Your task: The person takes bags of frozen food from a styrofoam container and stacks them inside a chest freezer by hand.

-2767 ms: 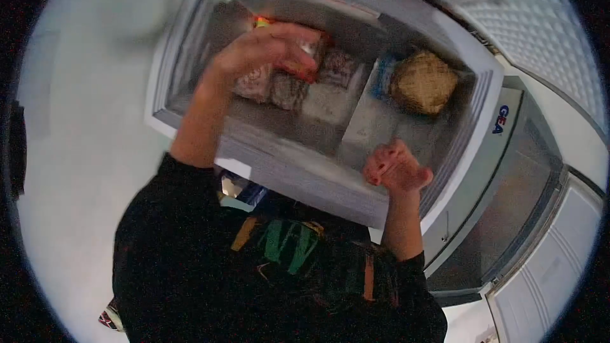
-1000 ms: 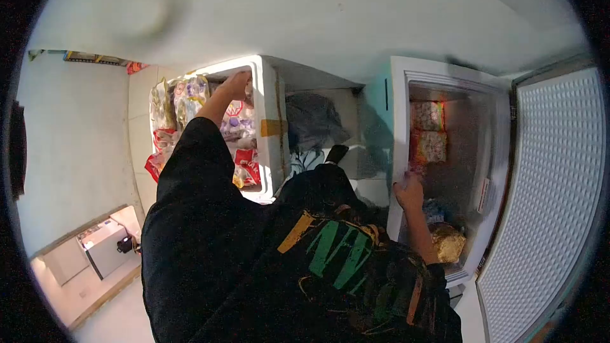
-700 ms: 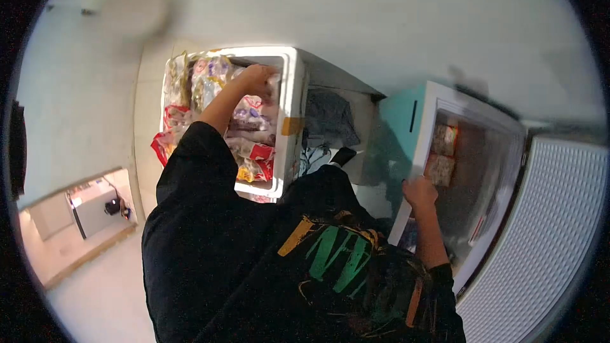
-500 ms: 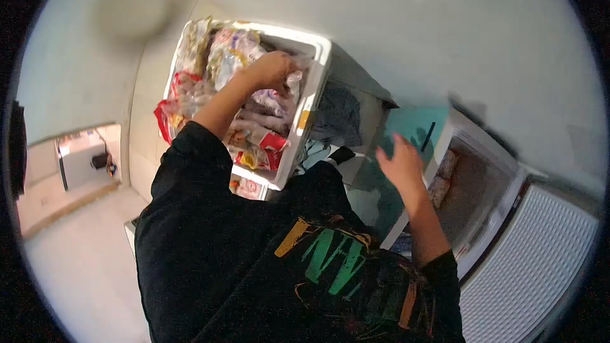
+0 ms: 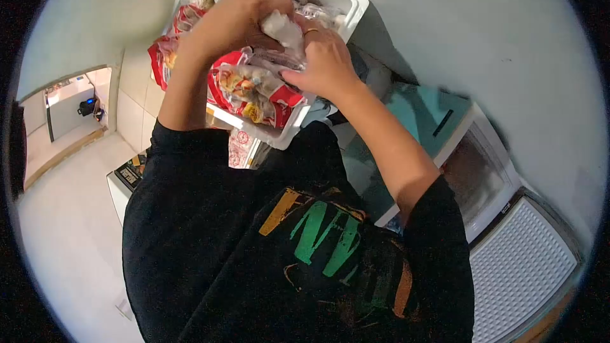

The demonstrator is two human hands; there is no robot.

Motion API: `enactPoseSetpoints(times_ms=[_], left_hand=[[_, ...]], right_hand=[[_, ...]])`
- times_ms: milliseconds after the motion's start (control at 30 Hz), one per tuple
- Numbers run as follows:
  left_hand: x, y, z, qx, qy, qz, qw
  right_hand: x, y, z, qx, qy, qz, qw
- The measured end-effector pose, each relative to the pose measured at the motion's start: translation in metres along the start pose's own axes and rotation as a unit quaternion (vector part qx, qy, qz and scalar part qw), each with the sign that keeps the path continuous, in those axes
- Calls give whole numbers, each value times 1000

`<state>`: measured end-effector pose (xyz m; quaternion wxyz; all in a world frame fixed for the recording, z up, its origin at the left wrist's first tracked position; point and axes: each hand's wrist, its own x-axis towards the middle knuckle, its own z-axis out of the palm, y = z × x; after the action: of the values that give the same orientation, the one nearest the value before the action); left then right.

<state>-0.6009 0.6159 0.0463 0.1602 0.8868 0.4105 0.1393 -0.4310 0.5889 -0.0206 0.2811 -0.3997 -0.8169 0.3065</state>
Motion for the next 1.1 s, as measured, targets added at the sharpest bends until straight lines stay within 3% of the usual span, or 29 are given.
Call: enactPoseSetpoints(times_ms=[33, 100, 133, 233, 267, 300, 367, 400, 433, 500, 533, 567, 600, 700, 733, 767, 800, 833, 900, 1033, 1100], left_hand=[[0, 6, -8, -3, 2, 2, 1000], [-2, 19, -20, -30, 34, 0, 999], [-1, 18, -16, -16, 82, 30, 996], [1, 39, -18, -51, 145, -12, 988], [4, 44, -18, -88, 100, -67, 989], [7, 52, -16, -91, 100, -52, 989], [13, 77, -11, -33, 252, 3, 967], [15, 89, -7, 11, 298, -8, 955], [20, 92, 3, 3, 301, 14, 954], [26, 96, 34, -56, 454, 5, 889], [26, 102, 45, -136, 419, -20, 898], [25, 113, 57, -133, 390, -56, 910], [32, 121, 76, -257, 351, -69, 898], [55, 150, 139, -593, 127, -65, 793], [61, 172, 143, -634, 45, -59, 770], [63, 196, 149, -666, -42, -57, 743], [69, 214, 164, -650, -80, -18, 755], [74, 125, 183, -680, -84, -22, 728], [89, 132, 190, -666, -188, -29, 721], [110, 126, 215, -687, -292, 13, 665], [114, 117, 226, -712, -295, 65, 634]], right_hand=[[0, -5, 0, -3, -1, 1, 1000], [0, -12, -2, 66, 19, 112, 991], [-1, -10, 1, 67, 114, 39, 991], [-13, -8, -13, 91, 157, 49, 982], [-21, -7, -20, 90, 161, 34, 982], [-30, -5, -22, 80, 171, 37, 981], [-55, 4, -24, 200, 229, 84, 949], [-69, 2, -34, 193, 219, 129, 948], [-78, 1, -42, 179, 237, 130, 946], [-100, -1, -57, 252, 319, 143, 902], [-115, 3, -66, 267, 334, 164, 889], [-132, 3, -77, 254, 361, 165, 882], [-148, 2, -89, 245, 379, 180, 874], [-207, 1, -117, 224, 464, 214, 830], [-229, -6, -124, 252, 494, 211, 805], [-253, -14, -130, 281, 522, 206, 778], [-277, -22, -134, 308, 545, 183, 758], [-210, 22, -89, 290, 523, 195, 777], [-227, 24, -87, 261, 553, 261, 747], [-224, 9, -77, 245, 610, 336, 675], [-214, 2, -65, 212, 631, 361, 653]])
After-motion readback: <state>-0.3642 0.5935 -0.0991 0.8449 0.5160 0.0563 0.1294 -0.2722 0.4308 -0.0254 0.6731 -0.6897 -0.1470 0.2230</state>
